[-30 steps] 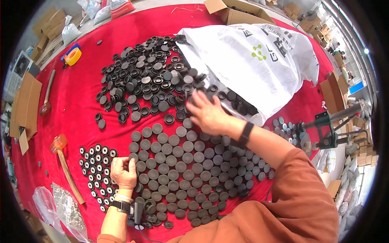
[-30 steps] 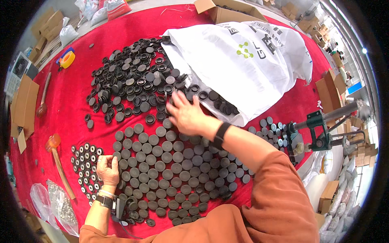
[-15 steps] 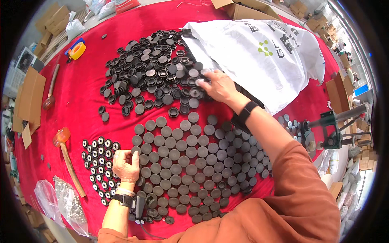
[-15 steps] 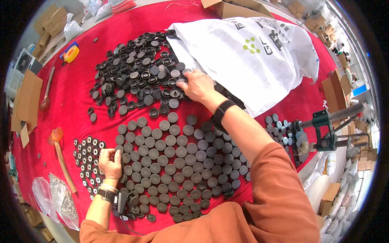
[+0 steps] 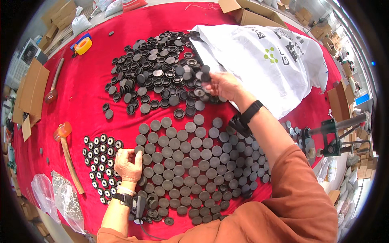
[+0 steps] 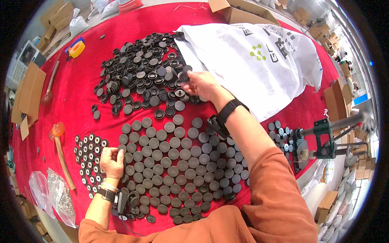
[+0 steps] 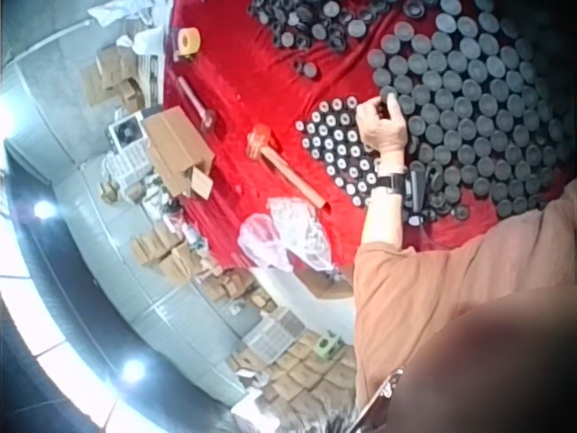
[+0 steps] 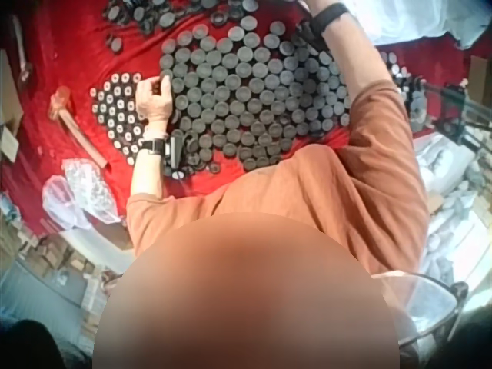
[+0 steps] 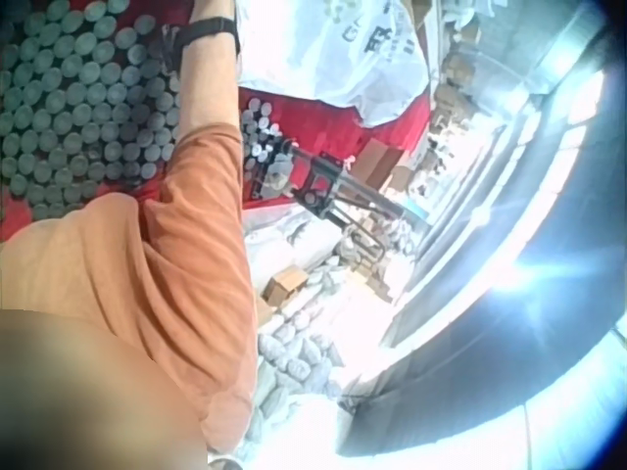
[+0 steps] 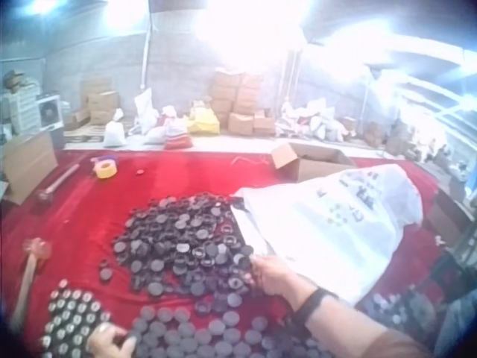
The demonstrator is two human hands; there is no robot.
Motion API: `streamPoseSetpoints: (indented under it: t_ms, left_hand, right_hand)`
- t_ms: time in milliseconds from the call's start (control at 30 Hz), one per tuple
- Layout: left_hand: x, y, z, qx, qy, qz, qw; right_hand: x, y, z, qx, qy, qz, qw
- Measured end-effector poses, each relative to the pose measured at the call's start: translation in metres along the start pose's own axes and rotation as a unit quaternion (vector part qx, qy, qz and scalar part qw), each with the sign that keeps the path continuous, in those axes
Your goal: The person is sorting and arranging circular black plastic or rubber components on a red table.
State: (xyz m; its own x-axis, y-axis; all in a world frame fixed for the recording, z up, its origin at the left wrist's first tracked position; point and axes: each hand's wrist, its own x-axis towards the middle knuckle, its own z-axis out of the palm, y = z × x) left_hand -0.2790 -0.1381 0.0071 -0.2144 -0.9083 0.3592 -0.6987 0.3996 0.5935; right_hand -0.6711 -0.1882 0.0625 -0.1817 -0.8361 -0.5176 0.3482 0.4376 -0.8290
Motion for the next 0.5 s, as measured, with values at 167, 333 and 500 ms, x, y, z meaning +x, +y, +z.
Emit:
streamPoseSetpoints:
  t_ms: [167,333,500]
  left_hand:
    - [0.0,-0.002,-0.001,-0.003,0.001,-0.005,1.0]
    - [0.001,0.0,0.002,0.002,0.002,0.011,1.0]
    - [0.0,0.001,0.002,-0.019,-0.002,-0.005,1.0]
  right_hand:
    - [0.002,0.005,0.013,-0.488,0.141,-0.253,0.824]
    - [-0.008,0.033,0.025,-0.648,0.137,-0.271,0.699]
    - [-0.012,0.046,0.019,-0.633,0.13,-0.359,0.674]
